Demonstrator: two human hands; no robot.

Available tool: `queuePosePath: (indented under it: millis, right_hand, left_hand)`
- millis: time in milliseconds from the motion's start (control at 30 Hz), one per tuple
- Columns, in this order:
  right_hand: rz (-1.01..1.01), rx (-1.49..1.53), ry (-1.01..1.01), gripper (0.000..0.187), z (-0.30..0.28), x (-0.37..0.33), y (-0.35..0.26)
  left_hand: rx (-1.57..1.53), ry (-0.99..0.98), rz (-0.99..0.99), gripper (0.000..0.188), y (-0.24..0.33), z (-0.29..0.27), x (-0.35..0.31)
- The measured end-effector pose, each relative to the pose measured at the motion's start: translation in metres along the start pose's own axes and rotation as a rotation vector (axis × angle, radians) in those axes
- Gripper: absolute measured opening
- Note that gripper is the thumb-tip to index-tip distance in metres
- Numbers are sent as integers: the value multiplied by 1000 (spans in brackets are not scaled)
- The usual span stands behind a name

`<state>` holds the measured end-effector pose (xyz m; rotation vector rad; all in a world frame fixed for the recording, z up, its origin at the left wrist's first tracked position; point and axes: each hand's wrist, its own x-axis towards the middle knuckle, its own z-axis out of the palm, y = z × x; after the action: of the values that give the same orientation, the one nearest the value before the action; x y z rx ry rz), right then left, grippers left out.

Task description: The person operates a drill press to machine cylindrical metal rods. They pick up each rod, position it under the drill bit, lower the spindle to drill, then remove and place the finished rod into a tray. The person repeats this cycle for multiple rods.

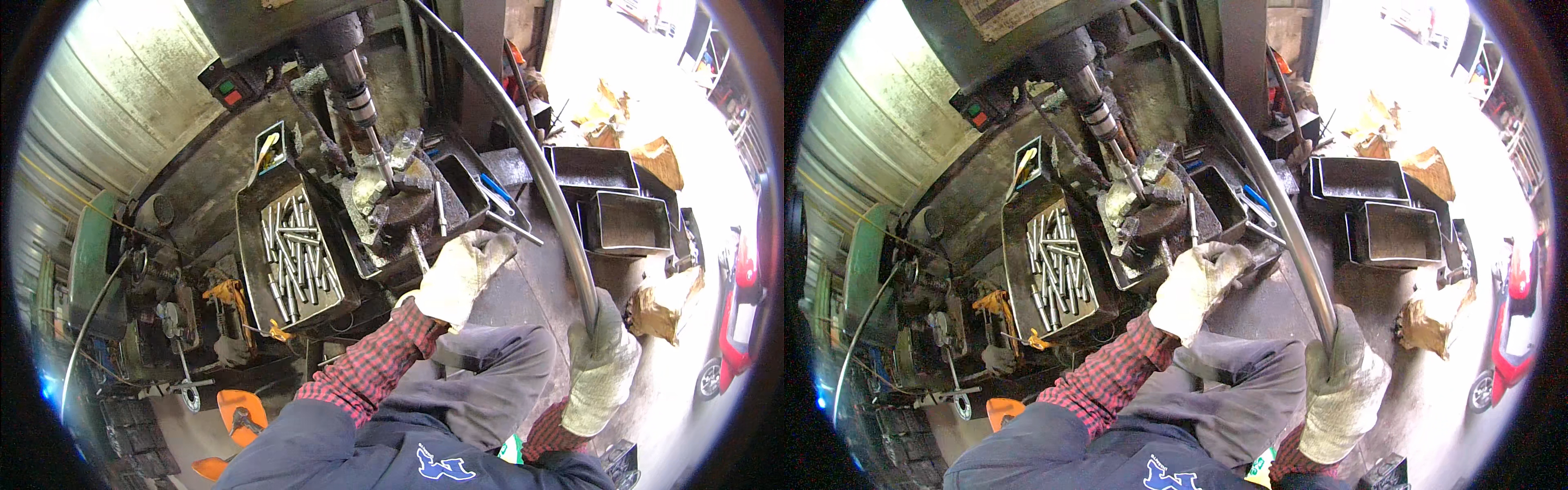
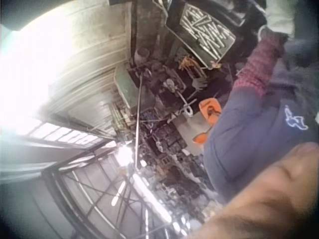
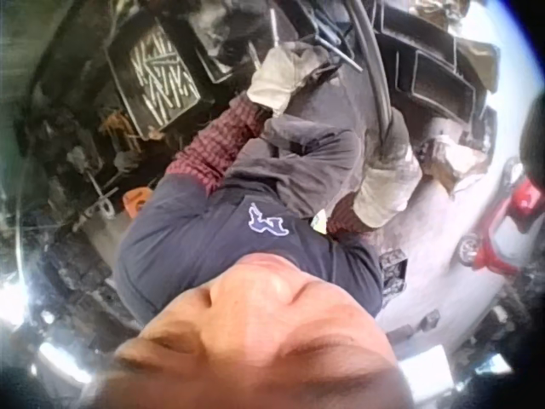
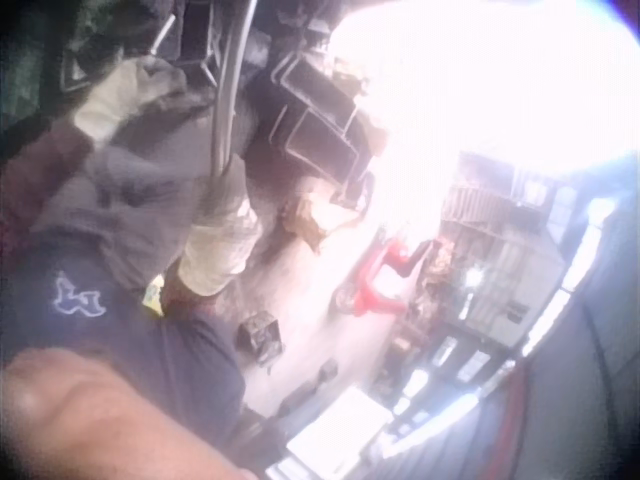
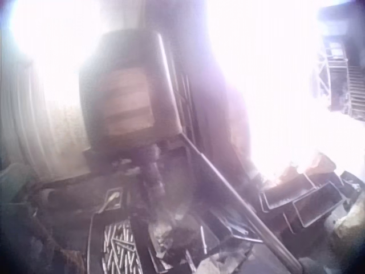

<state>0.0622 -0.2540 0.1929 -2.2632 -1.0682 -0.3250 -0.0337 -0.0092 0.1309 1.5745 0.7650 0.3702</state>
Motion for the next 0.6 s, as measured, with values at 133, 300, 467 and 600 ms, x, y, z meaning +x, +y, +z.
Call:
queuePosePath:
  millis: [133, 300, 467, 600]
  right_hand:
    - [-54, -54, 40, 54, 12, -10, 11]
    - [27, -221, -9, 56, 24, -24, 18]
    - [-71, -236, 19, 56, 17, -18, 17]
    - [-48, -64, 33, 60, 9, -7, 11]
  left_hand:
    - [177, 29, 28, 50, 4, -1, -4]
    - [202, -66, 127, 45, 2, -2, 2]
    - [133, -120, 115, 37, 7, 13, 16]
    - [662, -92, 860, 43, 5, 8, 26]
